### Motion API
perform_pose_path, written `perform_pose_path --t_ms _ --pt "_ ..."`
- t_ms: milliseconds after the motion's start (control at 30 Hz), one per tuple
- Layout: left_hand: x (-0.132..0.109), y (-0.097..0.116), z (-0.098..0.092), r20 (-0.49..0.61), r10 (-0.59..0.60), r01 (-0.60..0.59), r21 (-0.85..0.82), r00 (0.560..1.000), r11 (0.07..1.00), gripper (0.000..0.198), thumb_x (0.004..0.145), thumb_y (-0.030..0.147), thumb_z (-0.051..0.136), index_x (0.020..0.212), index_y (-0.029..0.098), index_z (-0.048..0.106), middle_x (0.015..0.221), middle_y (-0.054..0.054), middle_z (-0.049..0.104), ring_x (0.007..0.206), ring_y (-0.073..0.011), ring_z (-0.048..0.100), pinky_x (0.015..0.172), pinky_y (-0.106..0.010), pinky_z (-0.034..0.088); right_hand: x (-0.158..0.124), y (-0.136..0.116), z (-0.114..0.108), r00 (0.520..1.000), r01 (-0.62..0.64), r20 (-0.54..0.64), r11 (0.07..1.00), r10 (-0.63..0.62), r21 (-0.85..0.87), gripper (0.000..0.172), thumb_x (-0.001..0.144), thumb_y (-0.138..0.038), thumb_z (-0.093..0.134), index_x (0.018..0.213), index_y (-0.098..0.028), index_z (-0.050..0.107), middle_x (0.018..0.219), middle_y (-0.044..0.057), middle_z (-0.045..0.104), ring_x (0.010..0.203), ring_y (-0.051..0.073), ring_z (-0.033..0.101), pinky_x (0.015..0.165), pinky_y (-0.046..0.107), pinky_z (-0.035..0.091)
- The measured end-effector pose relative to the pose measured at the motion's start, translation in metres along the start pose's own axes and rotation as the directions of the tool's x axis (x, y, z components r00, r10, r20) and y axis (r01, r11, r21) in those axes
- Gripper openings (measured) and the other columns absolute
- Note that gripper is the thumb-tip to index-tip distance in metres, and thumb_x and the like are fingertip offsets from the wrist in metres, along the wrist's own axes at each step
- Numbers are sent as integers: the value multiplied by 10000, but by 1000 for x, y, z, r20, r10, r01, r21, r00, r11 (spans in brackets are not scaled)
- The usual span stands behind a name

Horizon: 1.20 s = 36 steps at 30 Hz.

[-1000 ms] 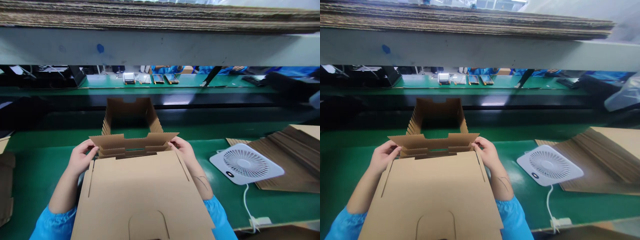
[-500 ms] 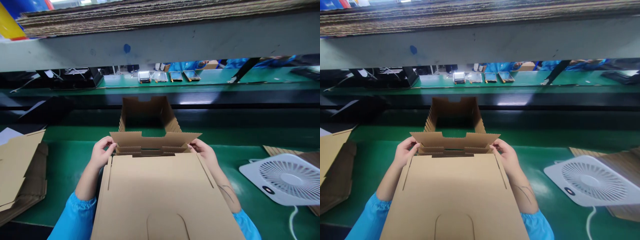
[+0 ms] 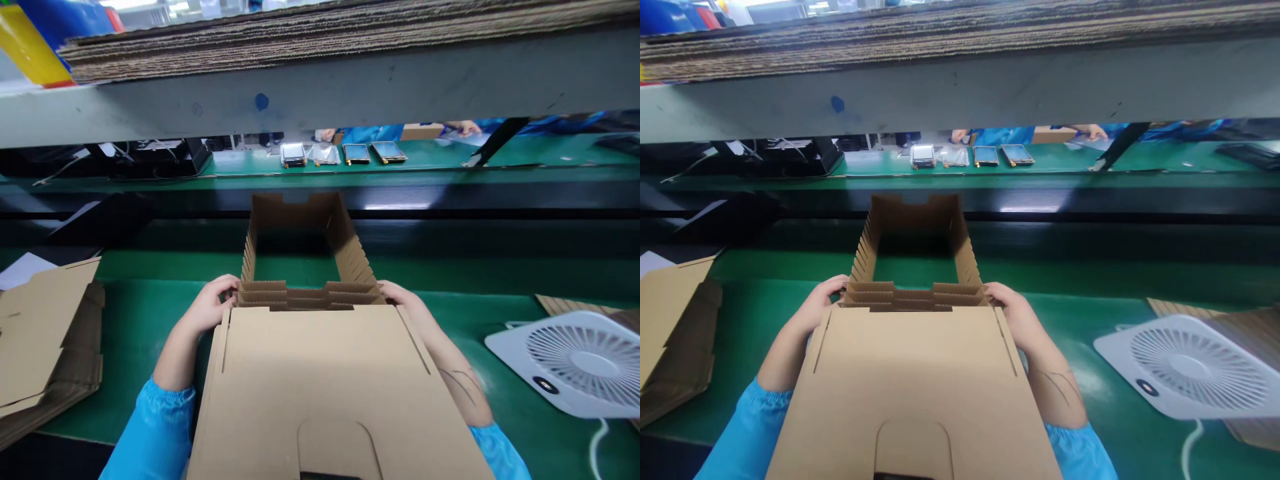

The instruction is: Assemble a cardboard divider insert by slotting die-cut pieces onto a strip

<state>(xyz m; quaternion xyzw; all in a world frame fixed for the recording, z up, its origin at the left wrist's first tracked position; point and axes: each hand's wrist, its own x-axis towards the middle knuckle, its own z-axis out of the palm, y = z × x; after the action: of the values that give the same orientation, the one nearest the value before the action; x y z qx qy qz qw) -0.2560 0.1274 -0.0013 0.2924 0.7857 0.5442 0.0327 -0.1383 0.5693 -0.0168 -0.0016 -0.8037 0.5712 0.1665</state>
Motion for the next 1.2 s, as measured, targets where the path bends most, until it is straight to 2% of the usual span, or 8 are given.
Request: perform_pose_path --t_ms 133,233,400,600,733,833,1100,1200 --pt "-5 5 5 -105 163 -193 -442 981 876 326 927 484 799 1057 200 706 953 -43 613 742 -154 567 668 -260 487 -3 -3 -9 988 104 -141 951 -65 290 283 839 -525 879 904 -264 791 849 51 689 730 195 633 677 321 557" --pt "-9 12 5 -68 265 -258 -547 962 796 451 865 560 883 1054 204 682 897 -19 553 700 -126 476 640 -238 422 -8 -11 -12 979 198 -38 877 -202 437 396 835 -657 871 913 -278 787 759 44 601 689 195 573 600 306 505" --pt "-8 20 -1 -20 324 -294 -473 946 830 583 695 612 1019 1005 205 740 839 1 513 684 -117 437 608 -229 373 -10 -15 -8 963 204 61 861 -262 466 437 777 -659 927 927 -271 795 775 41 601 666 183 556 563 292 483" --pt "-3 21 12 -280 167 -274 -407 945 871 471 718 547 1023 903 206 756 737 15 561 615 -105 498 581 -210 408 -8 -12 -3 967 255 -105 873 -233 415 315 833 -552 926 840 -275 775 753 30 639 697 188 619 618 307 523" --pt "1 24 30 -550 -1 -135 -207 835 969 462 817 608 922 821 182 742 763 -38 681 659 -150 620 599 -237 491 -9 -13 2 948 211 -281 957 -150 198 406 814 -634 914 771 -247 801 842 70 731 746 204 685 648 321 562" --pt "1 27 36 -641 38 -113 -77 767 991 437 857 614 869 857 185 787 852 -67 742 757 -184 688 685 -271 555 -10 -15 5 926 202 -344 975 -157 98 377 854 -614 883 813 -244 826 886 79 755 784 209 706 674 318 578" --pt "-3 22 18 -503 239 -358 -154 830 921 231 892 434 862 899 214 793 1016 -79 713 908 -206 679 812 -305 560 -10 -15 -4 913 382 -205 915 -352 131 15 912 -267 814 924 -259 812 993 82 690 914 202 680 685 279 551" --pt "-6 19 13 -401 327 -420 -168 856 892 344 929 469 803 727 196 742 1065 -110 715 968 -247 674 900 -372 554 -12 -16 -1 925 358 -227 900 -306 247 137 845 -187 805 777 -232 695 986 69 674 895 194 666 730 297 561"
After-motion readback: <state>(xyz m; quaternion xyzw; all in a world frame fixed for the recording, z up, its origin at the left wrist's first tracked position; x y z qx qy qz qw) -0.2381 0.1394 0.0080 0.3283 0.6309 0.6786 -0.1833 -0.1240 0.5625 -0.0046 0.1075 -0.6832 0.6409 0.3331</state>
